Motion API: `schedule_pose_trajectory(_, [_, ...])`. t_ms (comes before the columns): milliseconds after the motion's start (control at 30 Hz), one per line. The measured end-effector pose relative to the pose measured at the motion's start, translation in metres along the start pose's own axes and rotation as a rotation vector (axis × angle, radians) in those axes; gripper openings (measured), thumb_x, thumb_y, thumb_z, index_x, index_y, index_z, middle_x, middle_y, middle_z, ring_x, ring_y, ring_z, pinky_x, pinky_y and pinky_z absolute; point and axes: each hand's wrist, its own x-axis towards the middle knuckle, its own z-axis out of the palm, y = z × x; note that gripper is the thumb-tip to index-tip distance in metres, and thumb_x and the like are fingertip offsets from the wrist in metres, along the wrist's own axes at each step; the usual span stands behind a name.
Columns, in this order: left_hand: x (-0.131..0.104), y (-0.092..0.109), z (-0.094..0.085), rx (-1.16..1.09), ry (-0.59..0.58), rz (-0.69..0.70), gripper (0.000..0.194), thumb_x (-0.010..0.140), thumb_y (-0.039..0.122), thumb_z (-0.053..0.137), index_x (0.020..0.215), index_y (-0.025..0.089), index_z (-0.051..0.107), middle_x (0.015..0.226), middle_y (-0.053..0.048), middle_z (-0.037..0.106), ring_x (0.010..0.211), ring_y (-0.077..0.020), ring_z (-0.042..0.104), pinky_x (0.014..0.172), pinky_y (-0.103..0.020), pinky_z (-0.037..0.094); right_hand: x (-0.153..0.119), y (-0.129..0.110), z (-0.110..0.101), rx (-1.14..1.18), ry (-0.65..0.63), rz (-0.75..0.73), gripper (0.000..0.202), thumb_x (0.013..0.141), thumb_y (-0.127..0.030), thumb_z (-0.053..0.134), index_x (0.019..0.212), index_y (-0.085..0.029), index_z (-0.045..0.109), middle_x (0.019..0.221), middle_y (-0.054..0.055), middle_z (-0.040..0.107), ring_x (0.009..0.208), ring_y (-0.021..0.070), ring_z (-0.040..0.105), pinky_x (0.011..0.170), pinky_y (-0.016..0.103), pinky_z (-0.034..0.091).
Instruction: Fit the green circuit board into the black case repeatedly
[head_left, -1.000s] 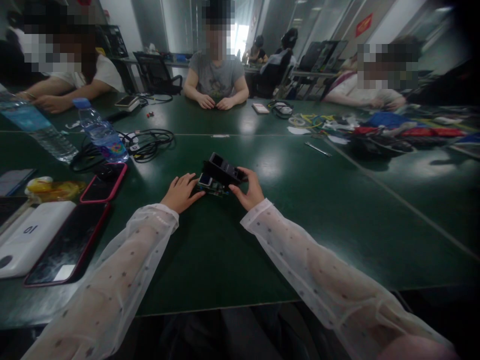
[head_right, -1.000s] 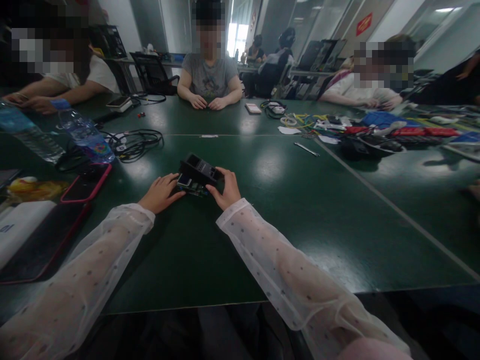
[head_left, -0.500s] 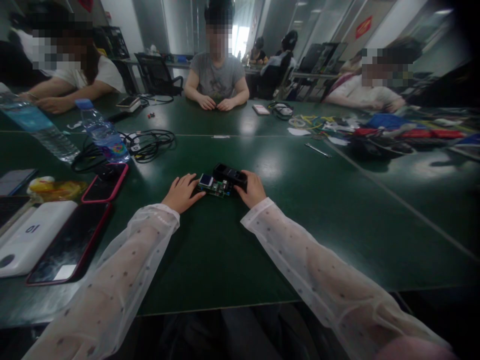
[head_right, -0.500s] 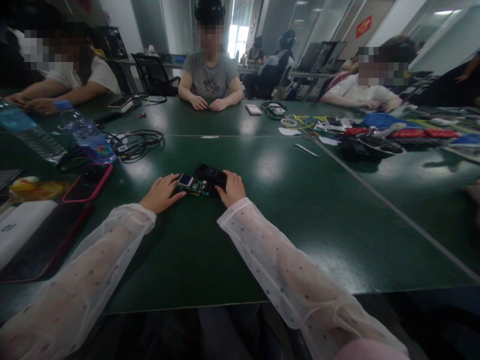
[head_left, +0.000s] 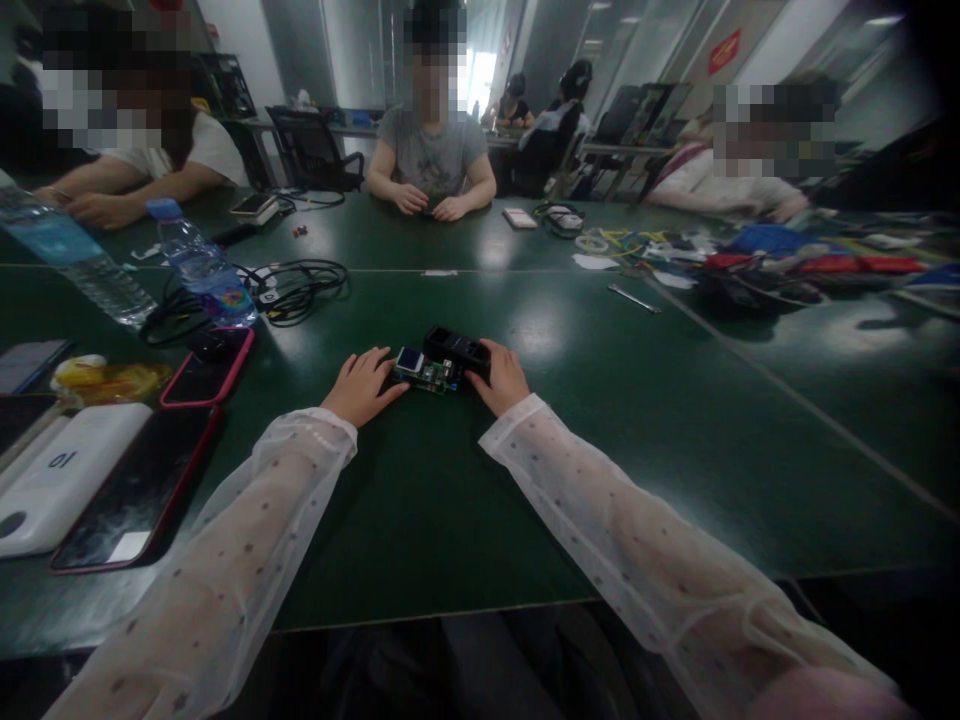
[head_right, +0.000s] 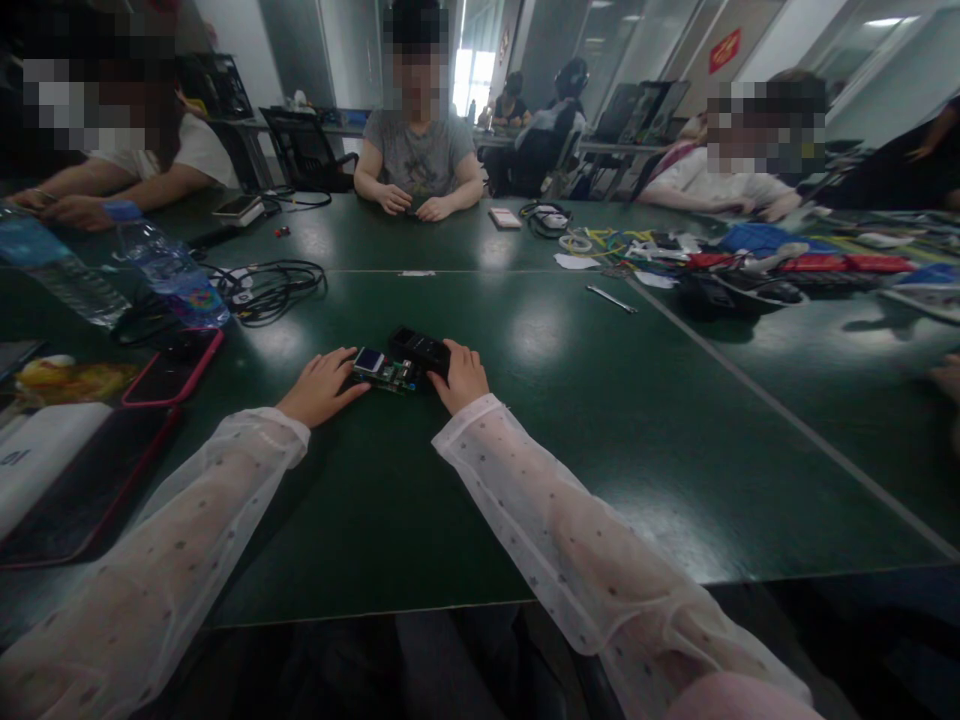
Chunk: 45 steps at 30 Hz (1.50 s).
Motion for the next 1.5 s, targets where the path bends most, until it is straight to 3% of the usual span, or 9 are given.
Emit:
schedule_pose_trajectory(600, [0.0001, -0.0017, 0.0005, -0.015, -0.005, 0.002, 0.061, 0.094, 0.059, 0.030, 0.135, 0.017, 0.044, 0.149, -0.013, 0.035, 0.138, -0.0301, 0.028, 0.112, -0.052, 0.022, -0.0006, -0.0003, 0.0005, -0.029, -0.007, -0.014, 0.058, 0.079, -0.026, 0.058, 0.132, -0.010, 0.039, 0.125, 0.020, 0.053, 0.115, 0.0362, 0.049, 0.092, 0.054, 0.047])
schedule_pose_trajectory(1133, [-0.0004, -0.0020, -0.0002, -0.019, -0.002, 0.005, 0.058, 0.093, 0.059, 0.033, 0.135, 0.019, 0.044, 0.149, -0.012, 0.036, 0.138, -0.0295, 0.028, 0.112, -0.051, 0.022, -0.0005, -0.0007, 0.0008, -0.003, 0.005, -0.008, 0.058, 0.078, -0.025, 0.059, 0.132, -0.015, 0.040, 0.124, 0.017, 0.053, 0.113, 0.0357, 0.050, 0.091, 0.056, 0.047])
schedule_pose_trajectory(1367, [-0.0015, -0.0007, -0.0009, -0.004, 0.009, 0.009, 0.058, 0.094, 0.057, 0.032, 0.134, 0.017, 0.045, 0.148, -0.012, 0.036, 0.138, -0.0297, 0.028, 0.111, -0.052, 0.023, -0.0005, -0.0004, 0.0007, -0.001, 0.006, -0.010, 0.058, 0.079, -0.026, 0.060, 0.131, -0.011, 0.041, 0.125, 0.019, 0.053, 0.114, 0.0356, 0.050, 0.093, 0.055, 0.046])
schedule_pose_trajectory(1500, [-0.0017, -0.0002, -0.0016, -0.012, 0.007, 0.011, 0.059, 0.094, 0.058, 0.031, 0.134, 0.018, 0.045, 0.148, -0.012, 0.036, 0.138, -0.0295, 0.028, 0.112, -0.052, 0.022, -0.0003, -0.0006, 0.0003, 0.017, 0.015, -0.009, 0.057, 0.078, -0.025, 0.060, 0.131, -0.015, 0.041, 0.124, 0.018, 0.054, 0.114, 0.0360, 0.050, 0.092, 0.057, 0.046])
